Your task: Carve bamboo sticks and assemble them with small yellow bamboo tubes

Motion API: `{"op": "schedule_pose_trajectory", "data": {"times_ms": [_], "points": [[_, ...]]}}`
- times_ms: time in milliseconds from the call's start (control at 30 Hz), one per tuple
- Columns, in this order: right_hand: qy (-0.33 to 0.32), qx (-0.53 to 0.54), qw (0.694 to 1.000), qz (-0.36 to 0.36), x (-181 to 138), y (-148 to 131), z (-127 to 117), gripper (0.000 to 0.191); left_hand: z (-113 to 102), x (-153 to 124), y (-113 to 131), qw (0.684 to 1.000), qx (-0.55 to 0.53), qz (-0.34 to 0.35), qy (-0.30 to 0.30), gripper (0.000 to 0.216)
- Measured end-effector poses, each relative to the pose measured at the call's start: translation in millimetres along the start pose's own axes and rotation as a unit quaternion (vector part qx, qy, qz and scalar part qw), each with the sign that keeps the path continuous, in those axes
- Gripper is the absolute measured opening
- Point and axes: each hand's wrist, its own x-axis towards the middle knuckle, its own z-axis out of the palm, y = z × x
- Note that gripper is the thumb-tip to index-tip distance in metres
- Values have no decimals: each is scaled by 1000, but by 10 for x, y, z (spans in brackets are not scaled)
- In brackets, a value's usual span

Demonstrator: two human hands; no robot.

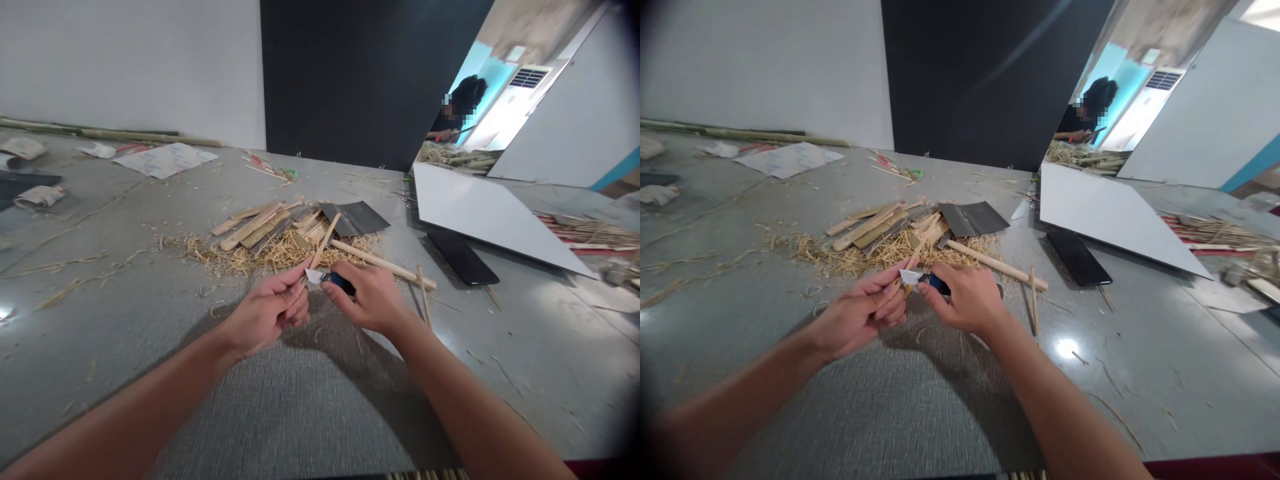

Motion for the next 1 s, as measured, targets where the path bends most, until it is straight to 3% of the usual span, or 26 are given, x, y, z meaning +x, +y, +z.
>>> {"op": "schedule_pose_trajectory", "data": {"times_ms": [300, 433, 633, 1000], "points": [[10, -16, 1000, 5, 27, 43, 9, 38, -9, 11, 24, 1000, -13, -9, -6, 16], [19, -10, 1000, 14, 35, 87, -17, 37, -9, 0, 20, 1000, -22, -3, -10, 19], [58, -2, 994, 92, 37, 333, -73, 36, -5, -3, -18, 999, -31, -22, -15, 39], [73, 8, 991, 116, 103, 417, -33, 38, -20, 28, 14, 999, -25, -24, 4, 30]]}}
